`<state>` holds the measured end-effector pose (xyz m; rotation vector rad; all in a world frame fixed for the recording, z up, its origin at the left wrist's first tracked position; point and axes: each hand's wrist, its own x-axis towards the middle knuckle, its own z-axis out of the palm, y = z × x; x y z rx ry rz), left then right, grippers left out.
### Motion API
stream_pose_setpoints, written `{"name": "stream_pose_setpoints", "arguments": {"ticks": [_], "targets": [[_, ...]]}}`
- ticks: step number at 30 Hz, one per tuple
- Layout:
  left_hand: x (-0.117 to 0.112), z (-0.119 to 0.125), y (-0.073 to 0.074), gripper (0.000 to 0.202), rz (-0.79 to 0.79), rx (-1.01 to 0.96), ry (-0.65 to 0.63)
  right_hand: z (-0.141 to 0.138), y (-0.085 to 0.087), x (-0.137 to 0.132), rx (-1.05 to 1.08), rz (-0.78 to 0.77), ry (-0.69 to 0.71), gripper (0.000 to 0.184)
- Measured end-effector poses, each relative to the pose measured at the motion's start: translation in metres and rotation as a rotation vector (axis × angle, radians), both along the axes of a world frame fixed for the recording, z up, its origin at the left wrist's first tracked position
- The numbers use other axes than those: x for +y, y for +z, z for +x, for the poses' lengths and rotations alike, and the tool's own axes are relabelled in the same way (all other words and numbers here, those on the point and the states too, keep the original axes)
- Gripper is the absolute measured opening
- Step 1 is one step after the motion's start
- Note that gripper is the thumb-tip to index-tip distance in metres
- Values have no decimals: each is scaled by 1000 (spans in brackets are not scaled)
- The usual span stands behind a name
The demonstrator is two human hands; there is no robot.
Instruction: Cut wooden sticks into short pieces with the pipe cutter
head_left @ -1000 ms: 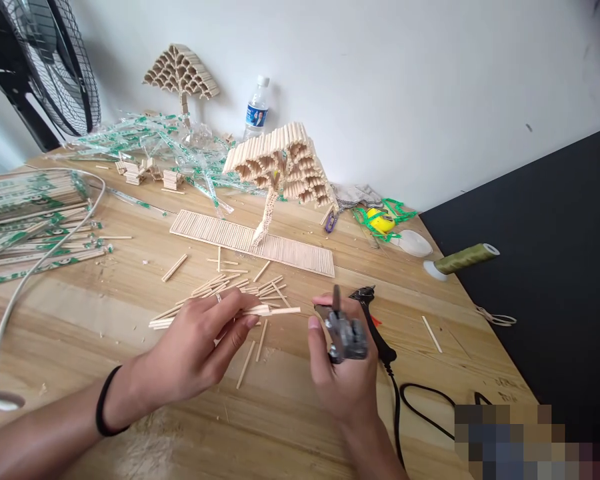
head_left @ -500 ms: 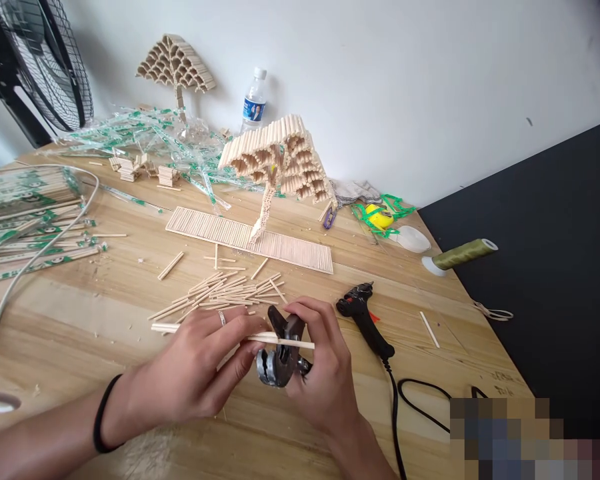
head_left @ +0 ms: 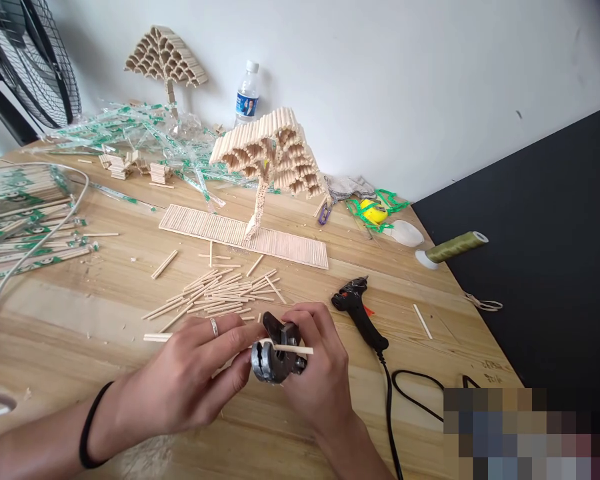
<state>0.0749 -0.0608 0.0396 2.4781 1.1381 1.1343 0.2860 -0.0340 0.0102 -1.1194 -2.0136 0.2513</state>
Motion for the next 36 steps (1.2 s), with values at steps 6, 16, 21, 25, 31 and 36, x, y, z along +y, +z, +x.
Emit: {"name": "stream_pose_setpoints", "arguments": {"ticks": [6,16,21,25,31,36], "targets": [[-3,0,-3,23,-41,-1,10,0,-1,0,-9,2,-27,23],[3,5,-1,19,-66,-63,19,1,-3,1,-99,-10,-46,23],[4,6,-1,18,-93,-67,60,1,-5,0,-96,-42,-76,21],[8,6,0,17,-156,-92,72,3,-4,0,-118,-87,-98,17],[22,-3,-4,15,-337,-115,119,7,1,5,-197,-173,-145,17],[41,-12,-16,21,-333,-92,202,8,4,5,-222,-309,-137,17]]}}
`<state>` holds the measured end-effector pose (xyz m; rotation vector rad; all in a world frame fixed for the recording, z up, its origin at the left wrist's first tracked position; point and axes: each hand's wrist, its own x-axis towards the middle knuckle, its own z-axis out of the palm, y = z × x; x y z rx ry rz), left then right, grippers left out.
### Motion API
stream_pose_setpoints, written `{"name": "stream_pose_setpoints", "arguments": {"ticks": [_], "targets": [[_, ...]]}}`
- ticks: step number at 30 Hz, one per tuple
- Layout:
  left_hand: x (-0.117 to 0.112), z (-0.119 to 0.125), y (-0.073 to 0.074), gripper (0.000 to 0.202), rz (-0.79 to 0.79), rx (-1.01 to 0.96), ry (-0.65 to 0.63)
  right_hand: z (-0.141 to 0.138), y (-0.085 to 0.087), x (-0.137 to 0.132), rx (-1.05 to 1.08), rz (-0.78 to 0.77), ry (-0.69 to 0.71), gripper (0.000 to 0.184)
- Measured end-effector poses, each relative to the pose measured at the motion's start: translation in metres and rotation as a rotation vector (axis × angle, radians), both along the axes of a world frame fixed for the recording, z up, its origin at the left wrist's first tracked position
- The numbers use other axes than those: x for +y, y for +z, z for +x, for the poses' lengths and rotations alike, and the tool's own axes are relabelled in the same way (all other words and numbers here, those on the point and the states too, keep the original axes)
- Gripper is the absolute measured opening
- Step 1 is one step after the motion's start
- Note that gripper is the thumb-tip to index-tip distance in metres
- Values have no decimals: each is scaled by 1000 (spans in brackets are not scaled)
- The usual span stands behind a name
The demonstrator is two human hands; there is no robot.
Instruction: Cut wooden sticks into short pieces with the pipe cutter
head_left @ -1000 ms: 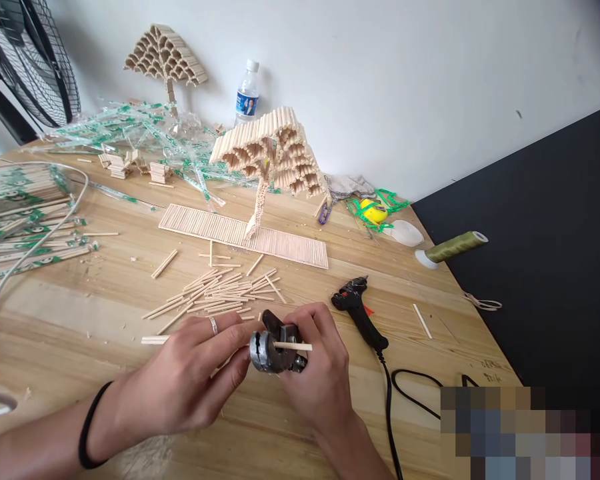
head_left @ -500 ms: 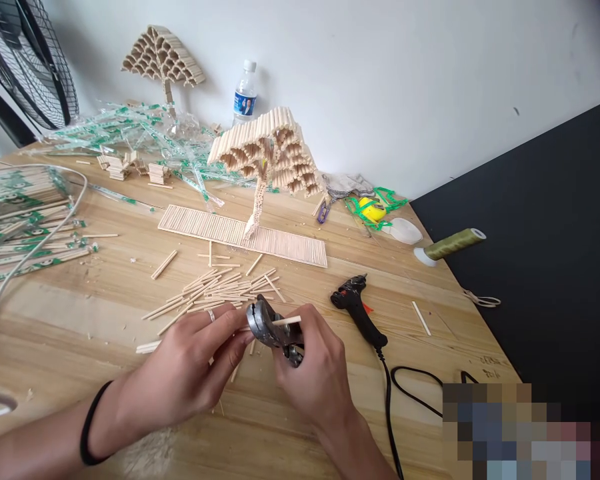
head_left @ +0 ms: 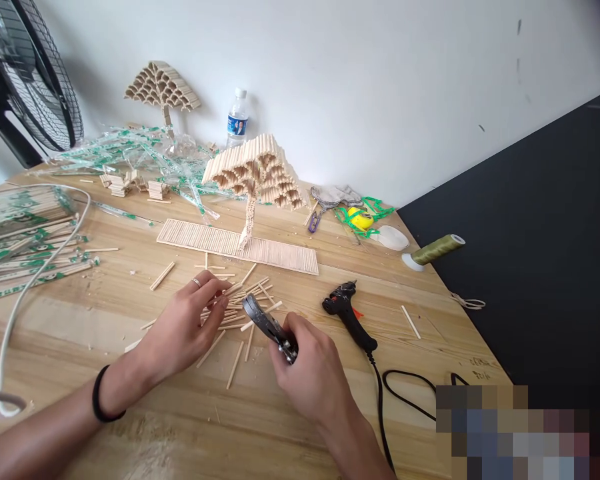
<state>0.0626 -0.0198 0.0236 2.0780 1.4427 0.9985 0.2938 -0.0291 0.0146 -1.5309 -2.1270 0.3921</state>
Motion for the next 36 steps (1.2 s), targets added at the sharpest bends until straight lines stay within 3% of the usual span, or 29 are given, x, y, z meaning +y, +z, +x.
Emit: {"name": "stream_pose_setpoints", "arguments": {"ticks": [3,7,12,15,17,23,36], "targets": [[4,-3,-3,22,27,4,23,-2,2,-2,-5,-100,-3,16],[-5,-3,9,30,-43,-137,-24,-8,6,-7,-25,-219,-1,14],[-21,6,24,49,-451,-493,-175,-18,13,-15,-104,-340,43,15],[-25,13,23,52,-681,-537,-216,-23,16,-19,-179,-403,73,23],[-25,17,20,50,-751,-508,-192,-26,17,-20,-226,-434,80,27],[-26,21,18,45,-670,-485,-111,-30,14,-22,-304,-441,63,21],[-19,18,15,38,-582,-430,-28,-26,1,-25,-305,-217,88,18]]}}
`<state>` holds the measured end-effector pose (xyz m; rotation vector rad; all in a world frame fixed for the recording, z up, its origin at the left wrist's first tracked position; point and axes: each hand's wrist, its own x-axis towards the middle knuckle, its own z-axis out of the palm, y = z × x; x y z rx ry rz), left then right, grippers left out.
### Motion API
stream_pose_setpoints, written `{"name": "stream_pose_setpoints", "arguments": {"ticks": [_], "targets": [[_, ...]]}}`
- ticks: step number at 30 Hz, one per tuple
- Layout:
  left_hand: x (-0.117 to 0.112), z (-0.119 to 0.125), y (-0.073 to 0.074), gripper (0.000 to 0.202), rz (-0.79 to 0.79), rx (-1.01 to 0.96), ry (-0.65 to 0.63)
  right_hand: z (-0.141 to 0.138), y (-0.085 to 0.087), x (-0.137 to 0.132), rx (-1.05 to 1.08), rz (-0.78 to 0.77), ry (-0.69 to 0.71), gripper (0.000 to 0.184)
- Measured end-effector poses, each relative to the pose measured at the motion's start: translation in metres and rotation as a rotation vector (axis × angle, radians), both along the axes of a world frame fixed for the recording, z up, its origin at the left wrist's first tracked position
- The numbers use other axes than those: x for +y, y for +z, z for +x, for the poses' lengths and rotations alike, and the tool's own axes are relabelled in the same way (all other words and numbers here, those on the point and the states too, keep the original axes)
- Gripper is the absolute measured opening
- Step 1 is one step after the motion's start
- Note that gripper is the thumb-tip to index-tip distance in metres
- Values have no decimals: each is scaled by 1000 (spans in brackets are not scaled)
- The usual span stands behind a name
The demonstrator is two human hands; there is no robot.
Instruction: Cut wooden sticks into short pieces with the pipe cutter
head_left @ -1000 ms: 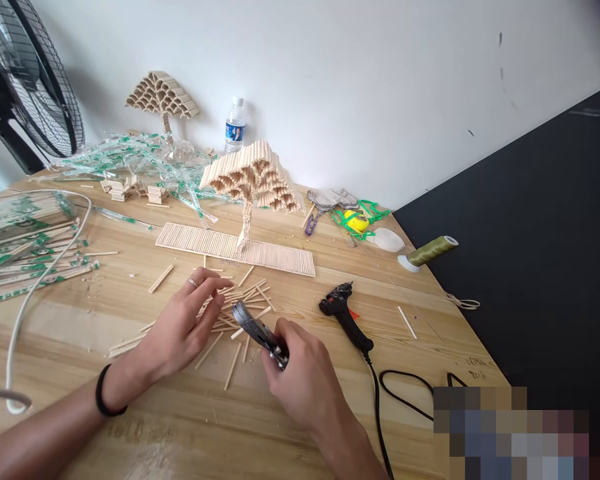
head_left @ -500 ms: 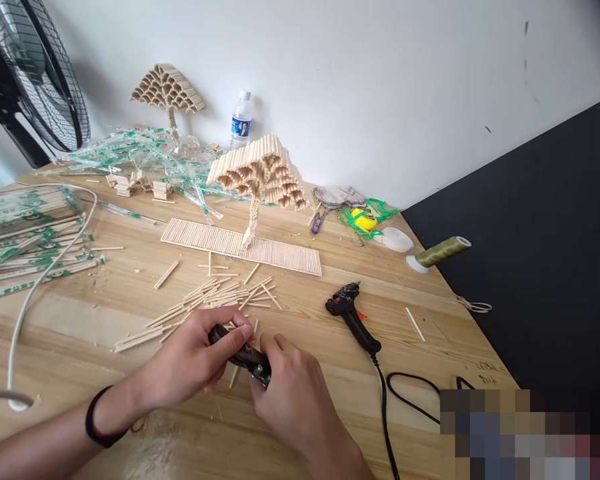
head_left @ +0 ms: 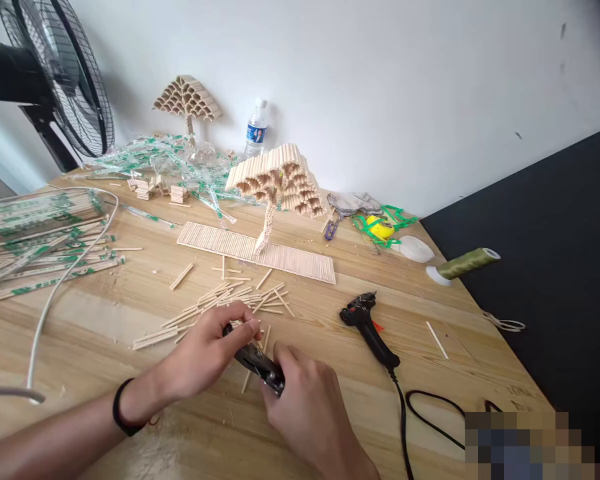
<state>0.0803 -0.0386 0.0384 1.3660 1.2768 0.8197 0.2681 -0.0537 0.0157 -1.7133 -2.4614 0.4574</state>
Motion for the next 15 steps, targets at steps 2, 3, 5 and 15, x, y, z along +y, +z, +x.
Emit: {"name": "stream_pose_setpoints", "arguments": {"ticks": [2,3,5,15], "targets": [[1,-1,-1,37,-37,-45,6,2,-1,2,0,21,11,19],[2,-1,-2,37,-59,-75,18,3,-2,2,-1,32,17,19],[4,-2,-5,36,-99,-132,57,5,-4,4,10,62,30,20],[12,-4,-16,35,-93,-279,2,18,-1,10,348,240,21,15]]}}
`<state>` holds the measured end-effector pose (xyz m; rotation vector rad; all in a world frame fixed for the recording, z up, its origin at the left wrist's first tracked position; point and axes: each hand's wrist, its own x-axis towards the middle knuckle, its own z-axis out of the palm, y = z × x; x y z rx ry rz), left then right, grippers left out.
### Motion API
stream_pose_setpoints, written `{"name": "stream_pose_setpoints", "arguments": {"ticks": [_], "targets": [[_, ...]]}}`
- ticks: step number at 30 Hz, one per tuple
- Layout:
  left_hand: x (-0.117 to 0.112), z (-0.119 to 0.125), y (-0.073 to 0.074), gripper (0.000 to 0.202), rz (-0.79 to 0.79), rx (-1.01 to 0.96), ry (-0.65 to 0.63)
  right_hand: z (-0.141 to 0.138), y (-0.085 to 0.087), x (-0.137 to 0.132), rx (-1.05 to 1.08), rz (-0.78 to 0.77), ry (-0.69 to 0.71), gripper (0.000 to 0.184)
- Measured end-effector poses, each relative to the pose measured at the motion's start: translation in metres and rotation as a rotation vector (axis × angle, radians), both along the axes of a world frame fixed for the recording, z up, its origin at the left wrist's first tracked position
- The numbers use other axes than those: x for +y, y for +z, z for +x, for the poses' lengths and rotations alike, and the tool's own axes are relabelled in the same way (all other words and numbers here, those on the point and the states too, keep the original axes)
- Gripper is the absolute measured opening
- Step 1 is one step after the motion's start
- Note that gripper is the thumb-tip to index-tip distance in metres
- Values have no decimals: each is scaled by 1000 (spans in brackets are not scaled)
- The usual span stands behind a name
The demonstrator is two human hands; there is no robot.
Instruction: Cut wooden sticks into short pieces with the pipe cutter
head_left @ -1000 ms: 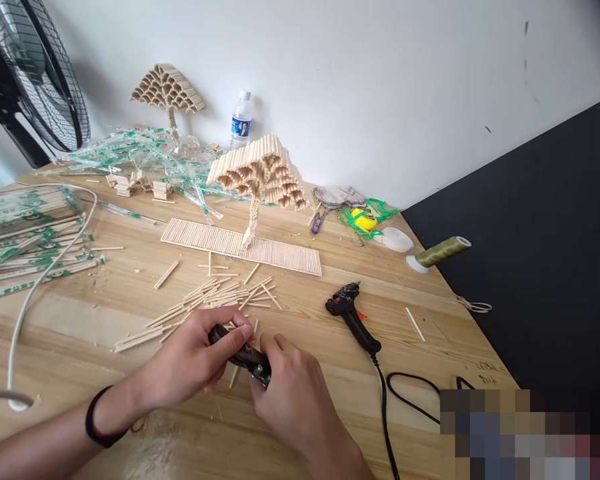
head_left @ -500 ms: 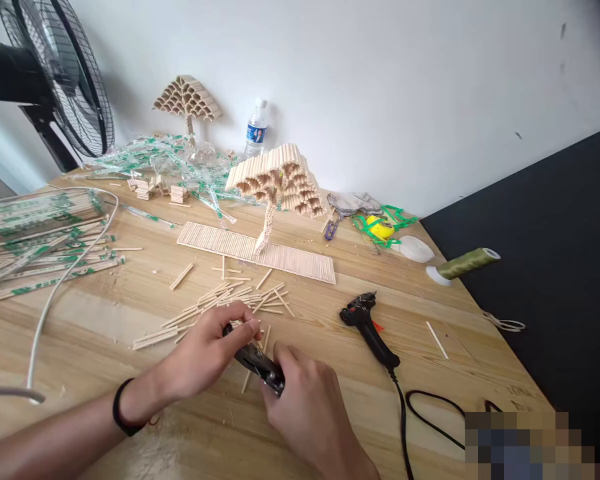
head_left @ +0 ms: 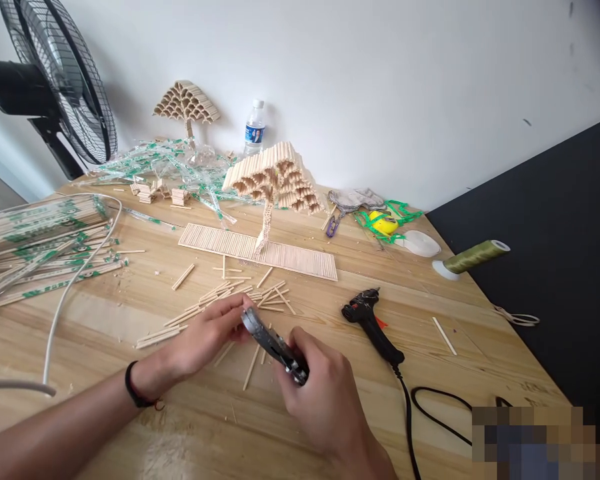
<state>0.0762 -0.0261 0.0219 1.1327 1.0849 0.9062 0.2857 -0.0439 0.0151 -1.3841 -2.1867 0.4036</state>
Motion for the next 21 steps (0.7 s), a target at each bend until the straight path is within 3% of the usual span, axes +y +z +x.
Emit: {"name": "stream_pose_setpoints", "arguments": {"ticks": [4,10,17,21], "targets": [[-9,4,6,31,115,171,-210,1,3,4,67,44,-28,19],[-19,9,12,27,392,379,-371,0,0,7,87,-2,-40,20],[-19,11,3,22,544,466,-363,1,-3,12,139,-171,-52,21],[-17,9,-2,23,609,483,-298,4,-5,18,173,-236,-80,20]]}}
